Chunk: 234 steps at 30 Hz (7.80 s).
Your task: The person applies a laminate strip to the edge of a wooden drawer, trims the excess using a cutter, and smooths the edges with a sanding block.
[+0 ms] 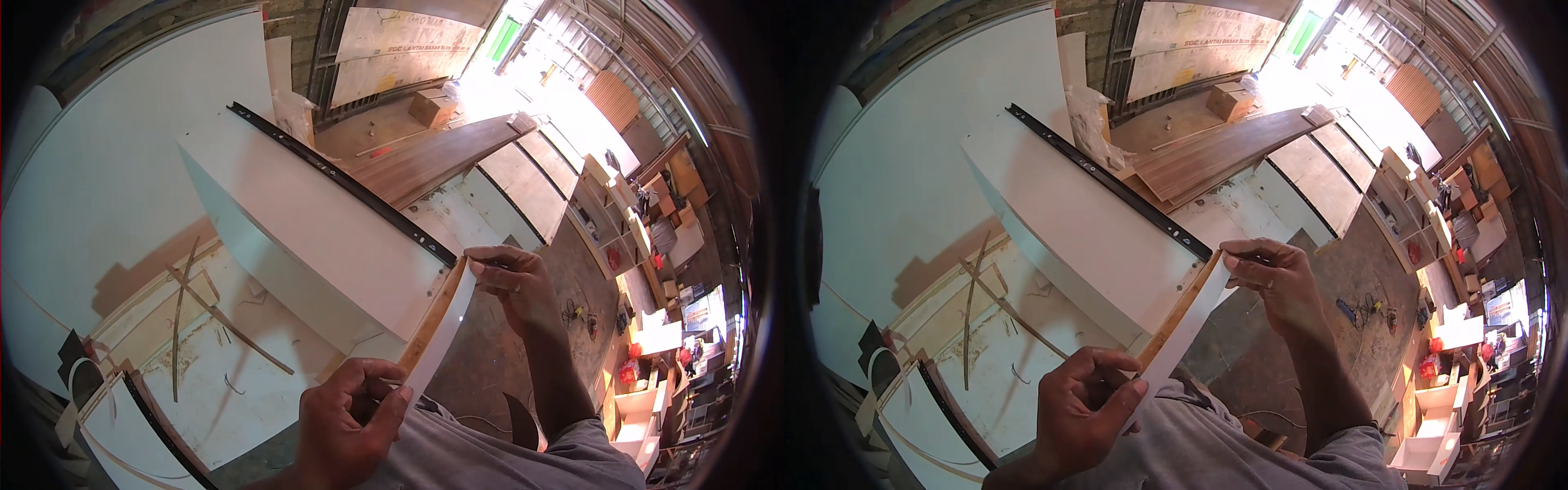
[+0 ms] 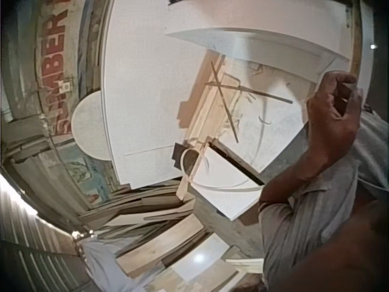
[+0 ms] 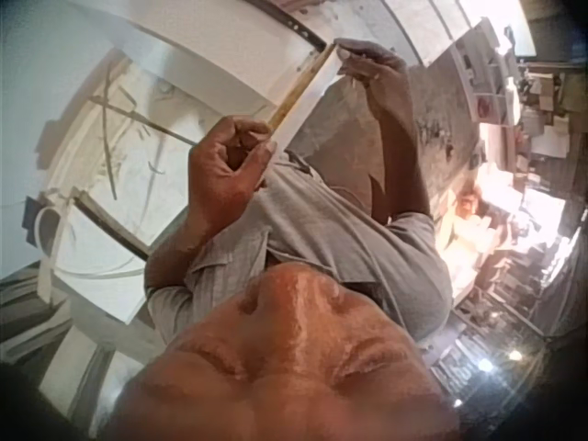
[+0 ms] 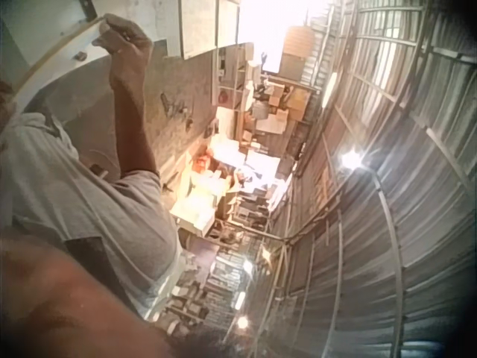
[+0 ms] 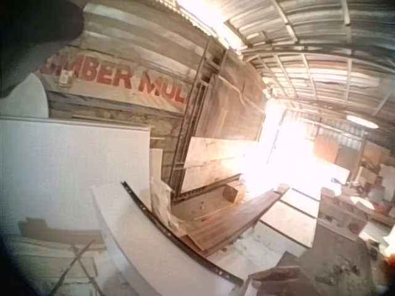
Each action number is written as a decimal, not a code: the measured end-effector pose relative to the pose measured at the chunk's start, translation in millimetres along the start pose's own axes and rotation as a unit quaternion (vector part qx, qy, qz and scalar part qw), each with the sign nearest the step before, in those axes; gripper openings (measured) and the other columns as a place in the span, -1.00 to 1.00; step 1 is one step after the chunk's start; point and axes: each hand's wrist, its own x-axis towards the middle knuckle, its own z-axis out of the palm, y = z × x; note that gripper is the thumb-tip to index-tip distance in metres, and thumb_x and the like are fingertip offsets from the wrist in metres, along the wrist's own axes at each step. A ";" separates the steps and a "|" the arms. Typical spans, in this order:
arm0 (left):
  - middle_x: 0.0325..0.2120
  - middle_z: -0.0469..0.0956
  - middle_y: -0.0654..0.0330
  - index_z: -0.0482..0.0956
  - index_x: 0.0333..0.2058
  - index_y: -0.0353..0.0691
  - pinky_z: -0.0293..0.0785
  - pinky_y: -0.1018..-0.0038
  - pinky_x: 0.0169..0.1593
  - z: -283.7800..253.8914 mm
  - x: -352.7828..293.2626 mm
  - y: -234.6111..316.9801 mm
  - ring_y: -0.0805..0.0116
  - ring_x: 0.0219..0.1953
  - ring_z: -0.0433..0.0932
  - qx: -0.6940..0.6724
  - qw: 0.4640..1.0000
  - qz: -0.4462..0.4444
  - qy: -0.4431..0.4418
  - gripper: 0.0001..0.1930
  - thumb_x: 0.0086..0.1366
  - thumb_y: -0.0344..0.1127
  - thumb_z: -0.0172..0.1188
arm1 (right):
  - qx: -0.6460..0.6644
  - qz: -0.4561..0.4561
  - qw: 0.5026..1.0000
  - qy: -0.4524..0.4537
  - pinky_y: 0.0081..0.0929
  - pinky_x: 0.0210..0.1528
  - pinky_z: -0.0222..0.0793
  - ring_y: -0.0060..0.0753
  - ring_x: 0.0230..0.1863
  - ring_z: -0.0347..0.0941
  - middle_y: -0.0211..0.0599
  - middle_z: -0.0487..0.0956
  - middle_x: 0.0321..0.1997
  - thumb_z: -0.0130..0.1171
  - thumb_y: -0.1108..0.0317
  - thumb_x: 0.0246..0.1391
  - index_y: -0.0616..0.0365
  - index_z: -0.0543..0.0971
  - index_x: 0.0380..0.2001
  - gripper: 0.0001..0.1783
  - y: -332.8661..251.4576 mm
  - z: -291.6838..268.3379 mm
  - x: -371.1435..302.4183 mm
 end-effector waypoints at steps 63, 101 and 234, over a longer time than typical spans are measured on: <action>-0.43 0.67 0.09 0.61 -0.02 -0.48 0.58 0.60 -0.46 4.3 -2.3 0.9 0.53 -0.54 0.61 -0.014 0.994 -0.089 0.068 -0.76 0.35 -0.56 0.25 | -0.200 -0.085 0.955 -0.200 -0.56 -0.02 0.59 -0.52 -0.13 0.65 -0.31 0.66 -0.14 0.44 0.53 0.08 0.34 0.66 -0.04 -0.64 -5.7 -31.8 37.7; -0.51 0.60 0.28 0.64 -0.08 -0.37 0.40 0.64 -0.43 2.5 5.0 7.2 0.70 -0.50 0.51 0.075 0.992 -0.087 0.047 -0.82 0.36 -0.51 0.20 | -0.402 -0.497 0.671 -0.374 -0.29 -0.05 0.51 -0.27 -0.12 0.59 -0.33 0.61 -0.16 0.47 0.36 -0.09 0.15 0.67 -0.16 -0.64 -25.5 -1.3 42.3; 0.08 0.49 -0.06 0.50 0.15 -0.30 0.37 0.15 0.23 169.8 24.1 -38.4 -0.02 0.14 0.49 0.504 0.608 0.021 0.613 -0.48 0.29 -0.18 0.36 | 0.089 -0.359 0.792 -0.485 -0.30 0.00 0.55 -0.04 0.00 0.63 0.04 0.61 0.03 0.30 0.59 0.07 0.29 0.56 0.13 -0.50 86.1 -55.5 141.9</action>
